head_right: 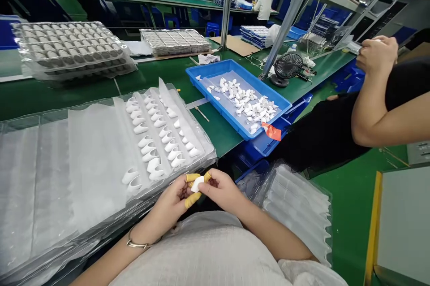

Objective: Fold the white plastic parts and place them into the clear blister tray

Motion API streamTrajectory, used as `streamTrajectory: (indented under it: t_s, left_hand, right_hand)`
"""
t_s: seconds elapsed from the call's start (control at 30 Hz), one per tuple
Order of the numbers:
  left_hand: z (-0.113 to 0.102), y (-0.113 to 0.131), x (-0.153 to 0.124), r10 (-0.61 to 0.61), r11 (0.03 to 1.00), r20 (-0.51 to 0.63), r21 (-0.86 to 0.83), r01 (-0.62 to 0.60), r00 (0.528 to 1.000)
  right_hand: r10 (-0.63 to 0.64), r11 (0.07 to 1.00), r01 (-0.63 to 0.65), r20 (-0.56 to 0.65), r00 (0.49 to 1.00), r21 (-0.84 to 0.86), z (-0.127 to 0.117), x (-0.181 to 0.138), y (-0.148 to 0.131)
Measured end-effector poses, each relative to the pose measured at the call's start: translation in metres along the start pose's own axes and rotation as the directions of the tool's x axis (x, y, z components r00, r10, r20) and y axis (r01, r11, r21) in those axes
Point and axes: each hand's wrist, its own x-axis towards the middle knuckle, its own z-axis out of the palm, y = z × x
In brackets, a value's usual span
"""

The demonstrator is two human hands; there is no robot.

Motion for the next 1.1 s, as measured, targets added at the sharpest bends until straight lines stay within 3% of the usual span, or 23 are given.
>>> streamTrajectory:
  t_s: [0.1, 0.17, 0.37, 0.5, 0.57, 0.67, 0.73, 0.8, 0.87, 0.93, 1.03, 1.1]
  left_hand:
    - [0.000, 0.004, -0.001, 0.075, 0.954, -0.016, 0.293, -0.067, 0.997]
    - [0.000, 0.007, -0.003, 0.114, 0.908, -0.013, 0.408, -0.099, 0.993]
    - [0.000, 0.011, -0.004, 0.085, 0.894, 0.045, 0.437, -0.096, 0.995]
    - [0.002, 0.009, -0.001, 0.056, 0.869, 0.038, 0.491, -0.068, 0.998]
    - [0.003, 0.007, 0.000, 0.030, 0.911, 0.015, 0.411, -0.033, 0.999]
    - [0.005, 0.005, 0.001, -0.041, 0.999, 0.022, -0.003, 0.041, 0.999]
    - [0.005, 0.007, 0.000, -0.091, 0.958, 0.101, -0.264, 0.114, 0.991]
    - [0.006, 0.010, 0.000, -0.121, 0.909, 0.155, -0.380, 0.172, 0.981]
    - [0.007, 0.012, -0.001, -0.136, 0.891, 0.139, -0.416, 0.183, 0.981]
    - [0.008, 0.009, -0.001, -0.126, 0.893, 0.101, -0.422, 0.157, 0.987]
    - [0.008, 0.005, -0.001, -0.096, 0.943, 0.031, -0.317, 0.101, 0.995]
    - [0.008, 0.005, -0.002, -0.070, 0.988, -0.003, -0.138, 0.069, 0.998]
  right_hand:
    - [-0.028, 0.982, 0.015, -0.063, 0.998, -0.189, 0.003, 0.001, 0.004]
    - [-0.052, 0.976, 0.037, -0.062, 0.997, -0.217, 0.004, 0.004, 0.007]
    - [0.094, 0.991, -0.081, -0.123, 0.988, 0.106, -0.010, 0.015, 0.012]
    - [0.033, 0.999, -0.033, 0.014, 0.999, 0.020, -0.017, 0.007, 0.005]
    - [-0.021, 0.999, 0.023, 0.068, 0.997, -0.034, -0.018, 0.002, 0.000]
    - [-0.094, 0.996, 0.094, 0.069, 0.993, -0.003, -0.019, -0.001, -0.002]
    - [-0.163, 0.986, 0.165, 0.065, 0.984, -0.023, -0.020, -0.001, -0.002]
    - [-0.270, 0.953, 0.277, 0.071, 0.960, -0.118, -0.023, -0.001, -0.001]
    - [-0.358, 0.906, 0.371, 0.099, 0.928, -0.206, -0.025, -0.002, 0.000]
    - [-0.365, 0.896, 0.381, 0.111, 0.924, -0.228, -0.027, -0.003, 0.002]
    - [-0.257, 0.958, 0.263, 0.066, 0.964, -0.111, -0.024, -0.005, 0.005]
    - [-0.160, 0.985, 0.162, 0.044, 0.986, -0.064, -0.019, -0.006, 0.006]
